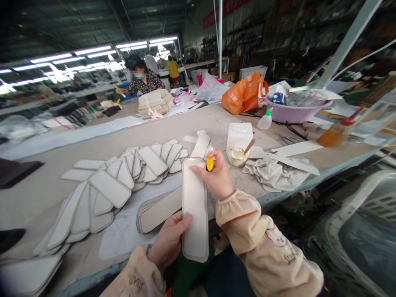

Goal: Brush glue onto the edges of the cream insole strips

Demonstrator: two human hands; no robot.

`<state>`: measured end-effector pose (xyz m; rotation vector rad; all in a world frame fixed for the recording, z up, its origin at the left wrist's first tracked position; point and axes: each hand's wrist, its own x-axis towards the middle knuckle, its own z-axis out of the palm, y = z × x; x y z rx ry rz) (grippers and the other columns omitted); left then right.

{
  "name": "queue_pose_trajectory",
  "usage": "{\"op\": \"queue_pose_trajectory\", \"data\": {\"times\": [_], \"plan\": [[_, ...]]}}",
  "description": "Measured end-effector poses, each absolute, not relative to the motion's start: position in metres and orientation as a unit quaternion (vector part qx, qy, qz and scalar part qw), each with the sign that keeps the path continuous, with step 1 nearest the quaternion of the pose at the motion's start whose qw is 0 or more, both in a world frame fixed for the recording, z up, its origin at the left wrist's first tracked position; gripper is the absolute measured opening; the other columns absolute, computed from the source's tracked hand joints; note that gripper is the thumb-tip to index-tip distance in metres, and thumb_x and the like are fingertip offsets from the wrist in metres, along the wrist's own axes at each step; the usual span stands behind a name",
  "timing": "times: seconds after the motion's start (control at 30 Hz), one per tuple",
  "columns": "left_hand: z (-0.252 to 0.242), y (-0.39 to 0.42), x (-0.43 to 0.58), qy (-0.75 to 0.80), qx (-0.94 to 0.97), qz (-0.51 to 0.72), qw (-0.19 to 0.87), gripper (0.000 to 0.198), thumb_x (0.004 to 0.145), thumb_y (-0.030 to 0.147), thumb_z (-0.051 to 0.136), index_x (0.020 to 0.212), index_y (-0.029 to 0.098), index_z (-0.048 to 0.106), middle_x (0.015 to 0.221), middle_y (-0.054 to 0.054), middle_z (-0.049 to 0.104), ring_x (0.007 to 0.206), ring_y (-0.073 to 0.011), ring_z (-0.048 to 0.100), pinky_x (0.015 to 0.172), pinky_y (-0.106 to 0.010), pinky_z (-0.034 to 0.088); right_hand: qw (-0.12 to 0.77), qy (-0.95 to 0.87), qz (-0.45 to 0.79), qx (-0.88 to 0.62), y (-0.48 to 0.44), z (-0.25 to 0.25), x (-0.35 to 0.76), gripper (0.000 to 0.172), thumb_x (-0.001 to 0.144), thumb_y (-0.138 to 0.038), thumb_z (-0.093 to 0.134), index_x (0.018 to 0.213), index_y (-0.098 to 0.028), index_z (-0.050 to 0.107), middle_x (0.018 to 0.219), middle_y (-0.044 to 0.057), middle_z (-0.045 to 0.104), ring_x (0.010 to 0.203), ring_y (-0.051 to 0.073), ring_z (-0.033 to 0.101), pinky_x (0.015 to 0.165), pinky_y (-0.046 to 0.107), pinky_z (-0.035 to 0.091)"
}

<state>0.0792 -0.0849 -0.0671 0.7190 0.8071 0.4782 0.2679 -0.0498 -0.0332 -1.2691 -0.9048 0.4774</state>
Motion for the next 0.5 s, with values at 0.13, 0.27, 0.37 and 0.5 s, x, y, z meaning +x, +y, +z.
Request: {"op": "queue_pose_trajectory", "data": {"times": [0.13,0.27,0.37,0.5], "plan": [[-0.0681,-0.0854,0.0787,0.384,0.342,0.225,0.828,0.039,0.072,0.043,0.077,0.091,0.01,0.071,0.072,-0.008,0.071,0.057,-0.0139,0.061,0.054,-0.024,0.045,0.694,-0.403,0.224,-0.552,-0.0493,-0.0341,0.2669,0.048,0.065,-0.033,0.08,0.091,-0.026,0.041,0.064,-0.008,0.041,0.056,0.011,0.038,0.052,0.025,0.031],[-0.0691,-0.0858,0.0776,0.372,0.346,0.224,0.832,0.034,0.076,0.039,0.073,0.093,0.01,0.071,0.073,-0.008,0.071,0.056,-0.0132,0.06,0.055,-0.023,0.046,0.699,-0.401,0.238,-0.542,-0.0486,-0.035,0.267,0.048,0.065,-0.033,0.08,0.092,-0.026,0.041,0.067,-0.007,0.043,0.057,0.01,0.039,0.053,0.024,0.032],[-0.0699,-0.0855,0.077,0.366,0.349,0.224,0.833,0.031,0.079,0.037,0.071,0.094,0.01,0.071,0.073,-0.008,0.072,0.056,-0.0125,0.06,0.055,-0.023,0.046,0.696,-0.397,0.236,-0.549,-0.048,-0.0346,0.2666,0.049,0.065,-0.033,0.08,0.093,-0.026,0.04,0.066,-0.008,0.042,0.056,0.01,0.038,0.051,0.024,0.031],[-0.0697,-0.0845,0.0768,0.358,0.351,0.223,0.836,0.03,0.081,0.036,0.07,0.095,0.009,0.071,0.074,-0.009,0.071,0.057,-0.012,0.06,0.055,-0.023,0.046,0.694,-0.398,0.235,-0.553,-0.048,-0.0338,0.266,0.048,0.065,-0.032,0.079,0.092,-0.026,0.04,0.065,-0.008,0.043,0.055,0.01,0.039,0.051,0.024,0.031]]}}
